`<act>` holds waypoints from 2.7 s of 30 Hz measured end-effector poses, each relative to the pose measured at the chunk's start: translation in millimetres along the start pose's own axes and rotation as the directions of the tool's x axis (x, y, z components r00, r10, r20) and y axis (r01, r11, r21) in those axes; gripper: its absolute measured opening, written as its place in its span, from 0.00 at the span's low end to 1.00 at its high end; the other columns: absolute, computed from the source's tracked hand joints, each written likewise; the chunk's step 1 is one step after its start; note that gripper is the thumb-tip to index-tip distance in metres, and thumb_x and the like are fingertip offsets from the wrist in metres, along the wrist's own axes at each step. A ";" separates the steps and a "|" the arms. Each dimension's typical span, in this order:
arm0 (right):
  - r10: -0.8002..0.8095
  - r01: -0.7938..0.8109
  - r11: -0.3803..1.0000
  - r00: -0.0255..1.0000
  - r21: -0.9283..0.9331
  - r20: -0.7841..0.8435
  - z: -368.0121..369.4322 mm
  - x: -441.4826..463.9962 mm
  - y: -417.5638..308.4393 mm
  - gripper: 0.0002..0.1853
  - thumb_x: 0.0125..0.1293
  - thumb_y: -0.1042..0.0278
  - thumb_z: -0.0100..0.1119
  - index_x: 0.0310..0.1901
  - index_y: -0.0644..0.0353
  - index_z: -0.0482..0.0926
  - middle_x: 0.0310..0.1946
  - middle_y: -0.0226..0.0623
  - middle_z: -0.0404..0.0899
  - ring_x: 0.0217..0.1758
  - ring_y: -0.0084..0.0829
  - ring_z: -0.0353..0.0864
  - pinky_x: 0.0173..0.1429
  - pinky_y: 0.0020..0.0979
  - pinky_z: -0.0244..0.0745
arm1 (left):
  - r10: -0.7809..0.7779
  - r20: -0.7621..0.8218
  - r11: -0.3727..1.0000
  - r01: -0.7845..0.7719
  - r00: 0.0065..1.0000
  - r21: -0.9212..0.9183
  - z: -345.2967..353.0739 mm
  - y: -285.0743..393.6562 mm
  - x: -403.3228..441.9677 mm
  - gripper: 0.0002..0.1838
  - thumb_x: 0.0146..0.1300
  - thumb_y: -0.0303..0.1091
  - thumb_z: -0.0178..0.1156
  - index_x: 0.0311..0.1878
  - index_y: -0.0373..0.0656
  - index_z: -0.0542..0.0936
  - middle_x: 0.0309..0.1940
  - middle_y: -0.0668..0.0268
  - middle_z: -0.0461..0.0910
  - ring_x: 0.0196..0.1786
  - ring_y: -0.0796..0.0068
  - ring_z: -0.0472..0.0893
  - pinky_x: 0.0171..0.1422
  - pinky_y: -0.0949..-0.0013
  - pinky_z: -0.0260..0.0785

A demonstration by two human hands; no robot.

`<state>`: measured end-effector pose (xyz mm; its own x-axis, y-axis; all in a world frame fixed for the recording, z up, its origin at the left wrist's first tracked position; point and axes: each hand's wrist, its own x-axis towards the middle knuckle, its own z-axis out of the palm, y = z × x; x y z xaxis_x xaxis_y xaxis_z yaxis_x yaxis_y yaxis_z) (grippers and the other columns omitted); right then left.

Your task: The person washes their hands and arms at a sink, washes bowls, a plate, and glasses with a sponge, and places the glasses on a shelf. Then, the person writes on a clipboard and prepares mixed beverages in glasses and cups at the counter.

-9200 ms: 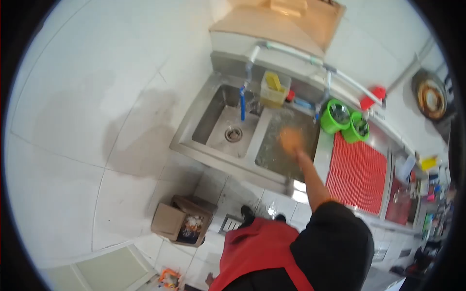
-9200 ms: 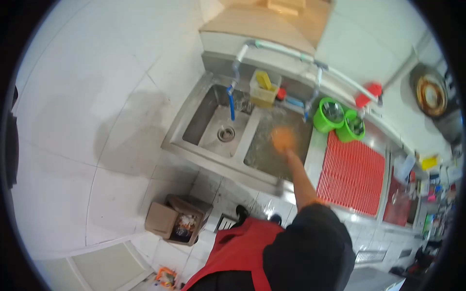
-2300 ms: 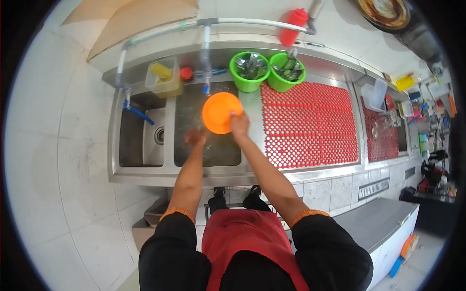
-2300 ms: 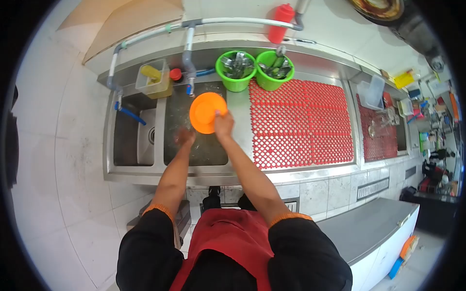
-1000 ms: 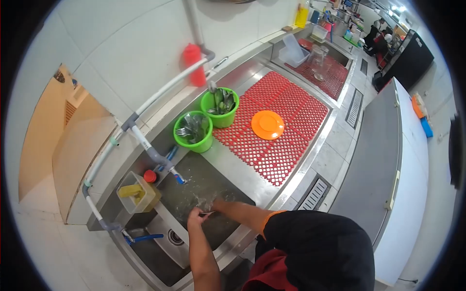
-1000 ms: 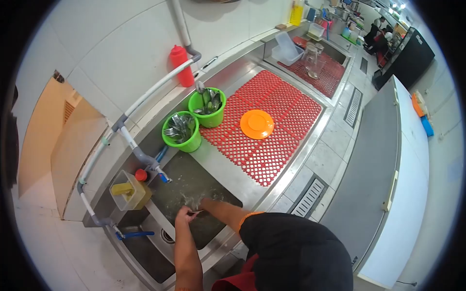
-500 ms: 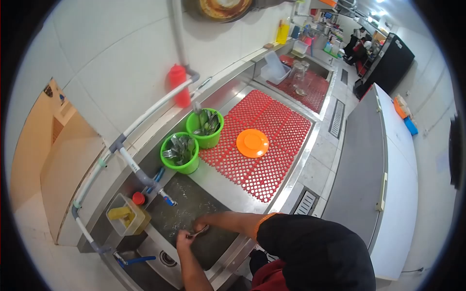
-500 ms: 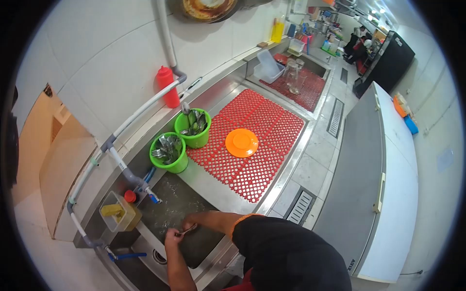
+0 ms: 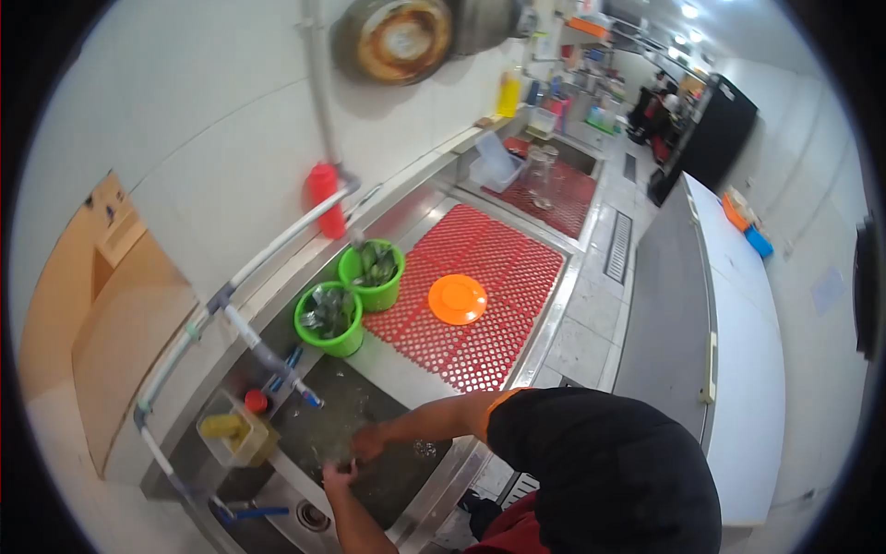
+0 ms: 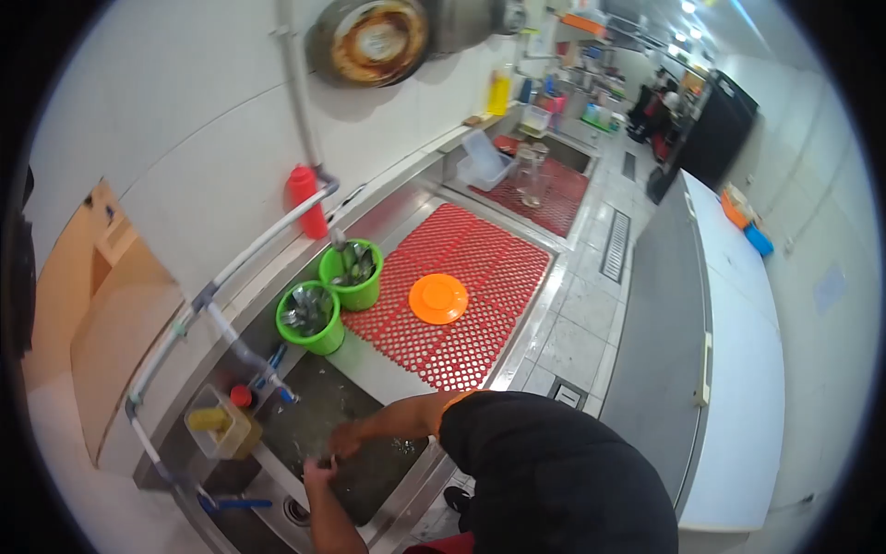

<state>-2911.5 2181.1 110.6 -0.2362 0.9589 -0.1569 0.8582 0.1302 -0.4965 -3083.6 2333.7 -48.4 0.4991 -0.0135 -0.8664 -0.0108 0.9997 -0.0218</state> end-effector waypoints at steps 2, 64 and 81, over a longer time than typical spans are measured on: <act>0.089 -0.003 0.942 0.966 0.337 -0.242 11.5 14.6 18.7 0.17 0.53 0.49 0.58 0.35 0.54 0.83 0.35 0.44 0.83 0.39 0.42 0.82 0.43 0.46 0.75 | -0.176 0.750 0.981 0.178 0.637 0.079 -14.8 -4.3 7.4 0.35 0.56 0.70 0.49 0.55 0.53 0.74 0.52 0.64 0.76 0.52 0.59 0.75 0.53 0.54 0.72; 0.425 0.004 0.899 0.231 0.438 -0.875 -262.0 -213.6 -53.1 0.27 0.54 0.82 0.53 0.59 0.67 0.66 0.45 0.50 0.78 0.49 0.45 0.80 0.51 0.37 0.76 | 0.819 0.174 -0.571 -0.747 -0.547 0.341 345.5 -222.9 -269.1 0.34 0.52 0.27 0.55 0.65 0.42 0.60 0.57 0.48 0.63 0.45 0.46 0.74 0.66 0.43 0.50; 0.352 -0.397 0.915 0.874 -0.073 -0.336 -234.6 -251.0 101.6 0.36 0.58 0.38 0.53 0.65 0.49 0.64 0.63 0.51 0.63 0.70 0.43 0.58 0.66 0.61 0.52 | 0.444 0.532 -0.737 0.044 -0.721 0.674 193.6 -192.7 -344.5 0.31 0.52 0.20 0.53 0.64 0.35 0.66 0.64 0.50 0.66 0.66 0.48 0.66 0.74 0.53 0.52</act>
<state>-2658.1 2012.7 299.9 0.2486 0.9683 -0.0253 0.9123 -0.2429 -0.3297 -3085.7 2149.6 350.9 0.0968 0.4644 0.8803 0.6142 -0.7238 0.3143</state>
